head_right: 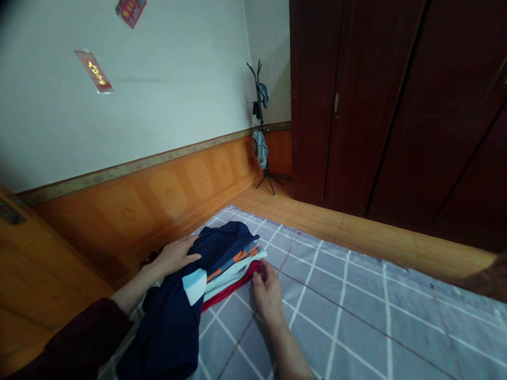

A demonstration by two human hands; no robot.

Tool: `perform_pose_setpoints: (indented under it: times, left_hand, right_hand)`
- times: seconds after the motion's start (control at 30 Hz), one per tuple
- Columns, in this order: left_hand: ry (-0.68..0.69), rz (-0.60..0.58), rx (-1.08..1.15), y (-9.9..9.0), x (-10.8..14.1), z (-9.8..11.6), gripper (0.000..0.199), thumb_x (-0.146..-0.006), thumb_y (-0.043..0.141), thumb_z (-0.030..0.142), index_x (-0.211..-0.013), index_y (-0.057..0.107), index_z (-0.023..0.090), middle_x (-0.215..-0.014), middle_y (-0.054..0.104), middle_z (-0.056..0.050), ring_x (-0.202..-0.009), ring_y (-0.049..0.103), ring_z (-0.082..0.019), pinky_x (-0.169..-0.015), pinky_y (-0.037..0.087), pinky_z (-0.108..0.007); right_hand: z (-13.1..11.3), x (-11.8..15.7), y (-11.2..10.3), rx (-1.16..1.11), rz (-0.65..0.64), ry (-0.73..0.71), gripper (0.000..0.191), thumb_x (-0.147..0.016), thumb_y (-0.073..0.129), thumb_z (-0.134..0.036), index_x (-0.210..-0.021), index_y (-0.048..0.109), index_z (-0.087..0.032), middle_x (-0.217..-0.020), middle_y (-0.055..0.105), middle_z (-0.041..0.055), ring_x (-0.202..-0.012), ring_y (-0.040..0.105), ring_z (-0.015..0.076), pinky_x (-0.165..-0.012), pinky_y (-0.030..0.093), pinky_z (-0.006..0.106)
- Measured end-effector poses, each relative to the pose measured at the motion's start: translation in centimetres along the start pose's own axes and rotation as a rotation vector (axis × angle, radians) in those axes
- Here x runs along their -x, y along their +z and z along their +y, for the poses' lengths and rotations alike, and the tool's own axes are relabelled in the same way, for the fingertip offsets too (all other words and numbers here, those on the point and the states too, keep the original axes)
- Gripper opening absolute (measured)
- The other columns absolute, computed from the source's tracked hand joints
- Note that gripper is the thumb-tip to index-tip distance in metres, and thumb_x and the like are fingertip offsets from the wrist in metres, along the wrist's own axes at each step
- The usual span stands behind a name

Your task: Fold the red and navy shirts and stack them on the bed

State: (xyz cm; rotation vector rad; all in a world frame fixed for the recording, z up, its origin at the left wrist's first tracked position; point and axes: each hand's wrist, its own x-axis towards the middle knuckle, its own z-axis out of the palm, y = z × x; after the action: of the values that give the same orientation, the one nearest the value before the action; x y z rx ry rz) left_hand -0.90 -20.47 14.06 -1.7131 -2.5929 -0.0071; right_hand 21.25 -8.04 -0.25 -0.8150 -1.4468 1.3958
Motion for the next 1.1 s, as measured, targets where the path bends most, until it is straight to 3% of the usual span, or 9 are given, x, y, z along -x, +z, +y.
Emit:
perform_pose_setpoints:
  times: [0.1,0.27,0.4,0.5,0.73,0.97,1.1]
  left_hand:
    - [0.117,-0.007,0.010,0.0,-2.9,0.9,0.039,-0.083,0.057,0.031,-0.119,0.057,0.016,-0.114,0.063,-0.014,-0.105,0.060,-0.029,-0.088,0.043,-0.037]
    - [0.328,0.030,0.066,-0.1,-8.6,4.9,0.041,-0.090,0.046,0.030,-0.128,0.051,0.017,-0.130,0.055,-0.012,-0.122,0.048,-0.024,-0.103,0.034,-0.035]
    - [0.430,-0.024,0.101,1.5,-12.9,7.3,0.044,-0.087,0.049,0.023,-0.130,0.049,0.016,-0.138,0.049,-0.012,-0.128,0.042,-0.024,-0.107,0.029,-0.036]
    - [0.470,-0.067,0.127,2.7,-14.6,7.7,0.044,-0.083,0.053,0.022,-0.126,0.053,0.018,-0.131,0.056,-0.010,-0.122,0.049,-0.023,-0.103,0.035,-0.034]
    - [0.465,0.012,0.222,2.4,-14.8,6.6,0.015,-0.078,0.051,0.017,-0.086,0.064,0.017,-0.093,0.065,-0.007,-0.090,0.058,-0.021,-0.085,0.042,-0.032]
    - [0.417,0.036,0.384,1.3,-12.9,5.1,0.019,-0.085,0.044,0.026,-0.096,0.058,0.019,-0.085,0.063,-0.002,-0.079,0.058,-0.017,-0.074,0.044,-0.028]
    - [0.379,0.005,0.455,1.7,-11.4,4.2,0.023,-0.068,0.065,0.029,-0.089,0.063,0.020,-0.088,0.067,-0.002,-0.081,0.060,-0.020,-0.075,0.045,-0.028]
  right_hand:
    - [0.3,0.3,0.1,-0.035,-0.035,0.026,0.047,-0.076,0.050,-0.031,-0.117,0.056,-0.010,-0.093,0.070,0.0098,-0.079,0.065,0.0213,-0.074,0.051,0.034]
    - [0.1,0.1,0.2,0.008,-0.020,0.007,0.042,-0.075,0.047,-0.027,-0.112,0.058,-0.011,-0.090,0.070,0.0086,-0.076,0.064,0.0207,-0.073,0.050,0.033]
    - [0.0,0.1,0.2,0.000,-0.012,0.018,0.043,-0.073,0.046,-0.025,-0.112,0.057,-0.009,-0.084,0.069,0.0072,-0.068,0.063,0.0196,-0.065,0.050,0.031]
    - [-0.1,0.1,0.2,0.000,-0.007,0.018,0.044,-0.072,0.045,-0.024,-0.112,0.056,-0.009,-0.083,0.069,0.0067,-0.066,0.062,0.0191,-0.064,0.049,0.030]
    - [-0.2,0.1,0.2,0.044,0.009,-0.008,0.045,-0.070,0.045,-0.021,-0.111,0.058,-0.009,-0.079,0.069,0.0058,-0.064,0.062,0.0193,-0.065,0.050,0.031]
    - [-0.5,0.0,0.1,0.053,0.010,-0.004,0.047,-0.068,0.044,-0.023,-0.110,0.058,-0.008,-0.079,0.069,0.0063,-0.066,0.063,0.0197,-0.067,0.050,0.031]
    - [-0.8,0.0,0.0,0.068,0.009,-0.016,0.047,-0.069,0.043,-0.024,-0.110,0.058,-0.008,-0.078,0.068,0.0061,-0.066,0.062,0.0195,-0.067,0.050,0.031]
